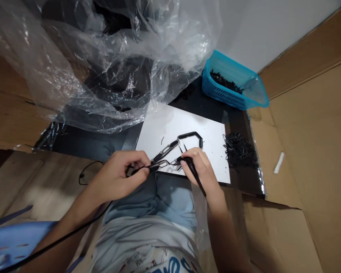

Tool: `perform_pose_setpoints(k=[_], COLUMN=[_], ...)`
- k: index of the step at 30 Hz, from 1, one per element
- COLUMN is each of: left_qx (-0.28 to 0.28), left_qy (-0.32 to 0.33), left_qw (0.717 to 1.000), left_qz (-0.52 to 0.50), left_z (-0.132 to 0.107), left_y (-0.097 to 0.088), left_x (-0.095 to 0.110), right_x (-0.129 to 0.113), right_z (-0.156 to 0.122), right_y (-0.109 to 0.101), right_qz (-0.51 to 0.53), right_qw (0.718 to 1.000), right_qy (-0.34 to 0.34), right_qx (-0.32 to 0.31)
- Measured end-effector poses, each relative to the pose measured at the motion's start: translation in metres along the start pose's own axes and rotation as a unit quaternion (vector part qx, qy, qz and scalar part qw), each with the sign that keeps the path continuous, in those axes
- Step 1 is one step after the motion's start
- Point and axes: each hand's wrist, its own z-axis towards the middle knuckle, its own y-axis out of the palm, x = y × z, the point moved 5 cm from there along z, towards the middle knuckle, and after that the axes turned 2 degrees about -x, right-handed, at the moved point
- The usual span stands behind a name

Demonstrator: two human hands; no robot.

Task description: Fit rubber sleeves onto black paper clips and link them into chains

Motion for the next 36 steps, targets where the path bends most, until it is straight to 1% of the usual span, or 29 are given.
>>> perform_pose_setpoints(k=[3,5,7,9,12,15,17,19,21,23,25,27,29,31,33,34,36], left_qx=[0.007,0.009,0.007,0.015,0.055,0.075,0.064,0.049,0.04,0.027,0.019,0.023,0.016,-0.015,-0.05,-0.062,-0.078], left_qy=[-0.005,0.001,0.016,0.032,0.049,0.081,0.113,0.136,0.143,0.149,0.144,0.125,0.096,0.057,0.014,-0.003,-0.021], left_qw=[0.993,0.978,0.96,0.947,0.934,0.929,0.926,0.912,0.894,0.887,0.897,0.925,0.965,0.993,0.999,0.996,0.989], left_qz=[0.116,0.208,0.279,0.321,0.35,0.353,0.355,0.384,0.422,0.437,0.418,0.357,0.243,0.106,-0.012,-0.059,-0.125], left_z=[0.001,0.002,0.002,0.001,0.0,0.005,0.014,0.027,0.04,0.05,0.054,0.054,0.052,0.048,0.046,0.045,0.045], left_y=[-0.014,-0.02,-0.022,-0.022,-0.019,-0.002,0.015,0.034,0.049,0.058,0.06,0.055,0.049,0.045,0.044,0.043,0.043], left_x=[-0.006,-0.009,-0.01,-0.009,0.0,0.015,0.026,0.033,0.036,0.035,0.032,0.028,0.024,0.02,0.016,0.015,0.015], right_x=[0.004,0.004,0.002,0.002,0.006,0.013,0.016,0.017,0.017,0.016,0.014,0.012,0.009,0.005,0.0,-0.002,-0.007], right_z=[-0.005,-0.007,-0.007,-0.007,-0.009,-0.012,-0.013,-0.014,-0.014,-0.015,-0.017,-0.021,-0.025,-0.028,-0.029,-0.029,-0.026], right_y=[-0.001,0.0,0.001,-0.002,-0.01,-0.015,-0.016,-0.016,-0.016,-0.018,-0.023,-0.03,-0.035,-0.036,-0.032,-0.029,-0.022], right_qz=[-0.04,-0.054,-0.045,-0.022,-0.002,0.007,0.015,0.018,0.023,0.041,0.068,0.091,0.123,0.169,0.196,0.189,0.136], right_qw=[0.999,0.998,0.999,0.999,0.997,0.996,0.996,0.995,0.995,0.992,0.986,0.978,0.969,0.957,0.947,0.947,0.959], right_qy=[-0.013,-0.012,-0.013,-0.011,0.011,0.04,0.052,0.058,0.058,0.068,0.081,0.092,0.096,0.098,0.107,0.113,0.107], right_qx=[-0.002,-0.003,0.004,0.029,0.071,0.077,0.075,0.075,0.082,0.1,0.129,0.163,0.193,0.215,0.231,0.233,0.224])
